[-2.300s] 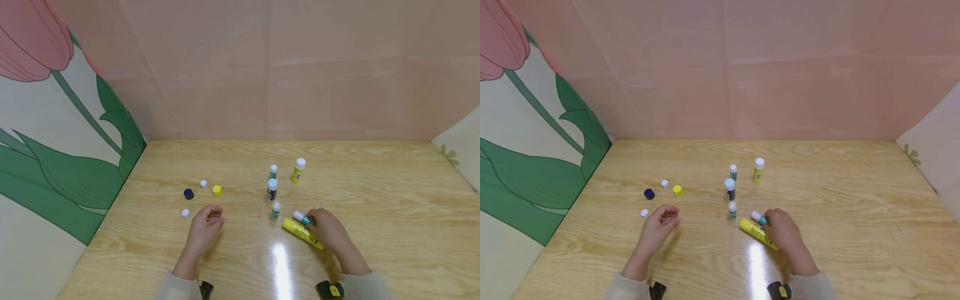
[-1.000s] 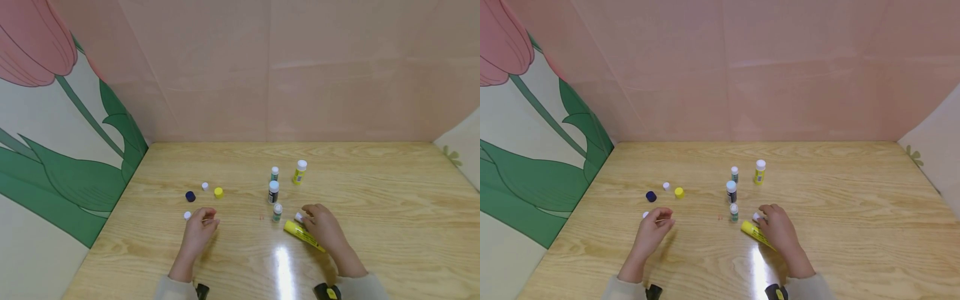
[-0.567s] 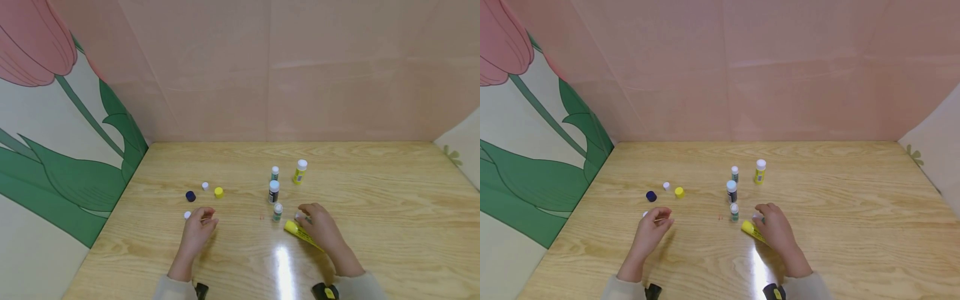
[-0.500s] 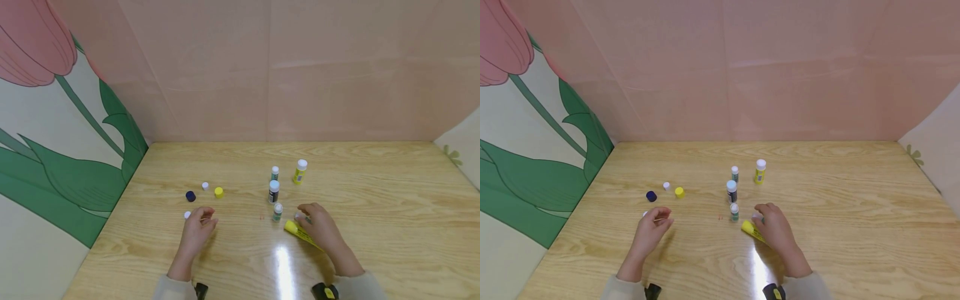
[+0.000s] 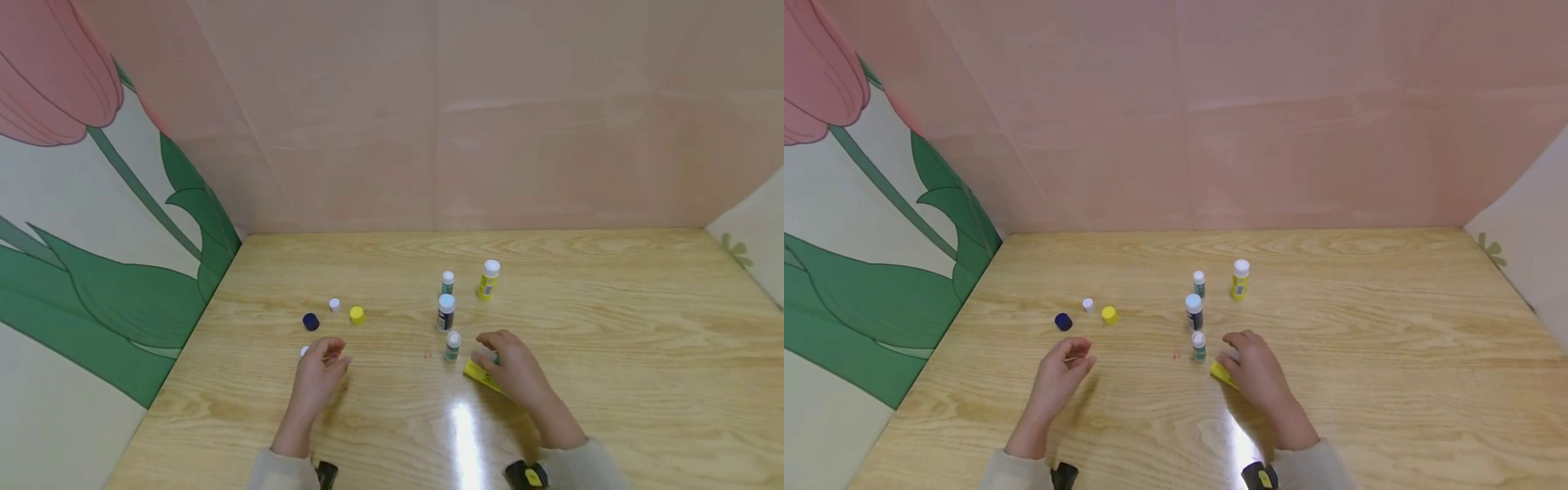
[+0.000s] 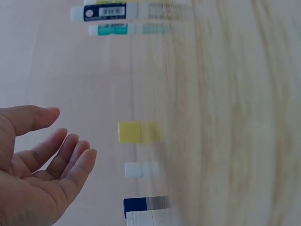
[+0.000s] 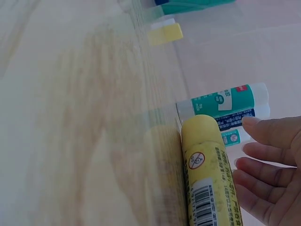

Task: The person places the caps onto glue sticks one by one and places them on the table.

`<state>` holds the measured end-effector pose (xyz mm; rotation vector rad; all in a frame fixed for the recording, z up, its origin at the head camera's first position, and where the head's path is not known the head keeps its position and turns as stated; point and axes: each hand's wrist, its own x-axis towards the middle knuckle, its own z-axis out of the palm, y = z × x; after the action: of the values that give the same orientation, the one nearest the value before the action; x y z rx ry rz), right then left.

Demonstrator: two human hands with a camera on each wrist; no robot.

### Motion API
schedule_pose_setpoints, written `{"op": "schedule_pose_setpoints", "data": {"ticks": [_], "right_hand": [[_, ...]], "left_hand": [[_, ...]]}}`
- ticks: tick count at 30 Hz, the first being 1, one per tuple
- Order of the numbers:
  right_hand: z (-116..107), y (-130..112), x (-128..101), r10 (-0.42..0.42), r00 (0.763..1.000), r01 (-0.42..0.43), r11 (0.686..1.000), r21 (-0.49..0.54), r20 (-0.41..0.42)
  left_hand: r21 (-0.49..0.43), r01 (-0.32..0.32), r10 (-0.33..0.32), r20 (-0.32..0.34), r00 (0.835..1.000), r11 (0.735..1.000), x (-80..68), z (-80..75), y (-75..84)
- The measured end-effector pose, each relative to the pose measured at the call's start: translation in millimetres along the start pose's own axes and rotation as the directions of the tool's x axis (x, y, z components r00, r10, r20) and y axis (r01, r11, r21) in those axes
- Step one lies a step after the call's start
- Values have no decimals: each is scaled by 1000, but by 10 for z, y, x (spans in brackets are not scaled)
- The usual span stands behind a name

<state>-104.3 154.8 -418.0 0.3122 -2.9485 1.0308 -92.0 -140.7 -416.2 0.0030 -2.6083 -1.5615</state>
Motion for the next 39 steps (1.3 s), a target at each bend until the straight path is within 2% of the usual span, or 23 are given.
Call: {"op": "schedule_pose_setpoints", "data": {"ticks": [12, 22, 32, 39], "right_hand": [[64, -50, 26, -11, 1000, 11, 999, 41, -3], [93, -78, 28, -57, 997, 60, 997, 52, -56], [121, -74, 46, -72, 995, 76, 995, 60, -71], [132, -68, 49, -101, 991, 106, 993, 60, -84]], "left_hand": [[42, 22, -21, -32, 999, 999, 18, -68, -49], [72, 27, -22, -70, 997, 997, 24, -132, -65], [76, 72, -66, -83, 994, 995, 32, -171, -71], [87, 56, -48, -96, 994, 995, 48, -188, -107]]}}
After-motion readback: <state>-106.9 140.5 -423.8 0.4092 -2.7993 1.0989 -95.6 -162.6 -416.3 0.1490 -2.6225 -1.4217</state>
